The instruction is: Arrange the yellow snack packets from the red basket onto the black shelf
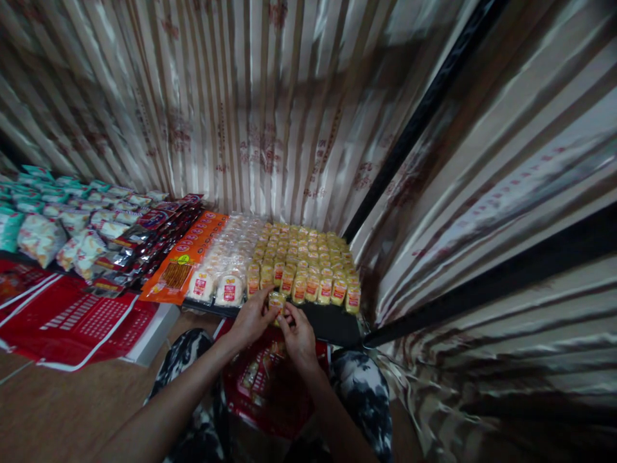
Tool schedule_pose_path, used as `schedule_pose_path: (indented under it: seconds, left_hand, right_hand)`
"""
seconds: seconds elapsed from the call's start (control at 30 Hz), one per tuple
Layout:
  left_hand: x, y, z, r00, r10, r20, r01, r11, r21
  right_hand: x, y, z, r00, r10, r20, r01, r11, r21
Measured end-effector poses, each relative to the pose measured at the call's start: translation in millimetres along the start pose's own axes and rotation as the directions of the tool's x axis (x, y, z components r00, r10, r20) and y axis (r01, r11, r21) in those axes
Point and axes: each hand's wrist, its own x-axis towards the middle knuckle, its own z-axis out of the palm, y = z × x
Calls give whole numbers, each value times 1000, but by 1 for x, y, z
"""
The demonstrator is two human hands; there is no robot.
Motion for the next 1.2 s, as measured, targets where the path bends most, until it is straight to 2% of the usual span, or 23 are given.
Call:
schedule_pose_path:
  seconds: [0.07,0.17,0.23,0.33,0.43,0.5,0.7,0.9,1.07,1.2]
  left_hand:
    - [4,-4,5,997,-51,-55,48,997,-55]
    - [13,-8,6,986,-40,-164,33,998,-46]
    - [19,-10,3,976,-9,-218,12,1000,14]
    - [26,-12,0,971,-21,-238,35,998,54]
    - [29,-13,1,973,-67,-220,84,994,66]
    - [31,-13,3,973,-61,-223,82,993,85]
    - [42,-7,9,972,11,-236,31,984,174]
    - [46,-4,17,972,-38,-231,82,980,182]
    - [43,-1,23,973,-7,-229,56,976,210]
    - [50,6,20,968,47,-247,25,959,282]
  right_hand:
    - [6,-3,2,999,-42,1,42,999,-18]
    - [15,-8,1,984,-175,-32,169,975,-147]
    - [23,-8,-2,954,-298,-34,273,909,-316]
    - [37,-3,-7,901,-430,49,389,756,-526]
    - [49,7,-7,862,-491,124,459,652,-604]
    - [54,14,-7,850,-506,147,477,621,-622]
    - [55,26,-6,864,-493,103,439,638,-632]
    - [55,30,-6,862,-492,120,452,640,-622]
    - [54,29,-7,870,-479,114,440,654,-615]
    - [54,28,-7,877,-470,101,427,665,-612]
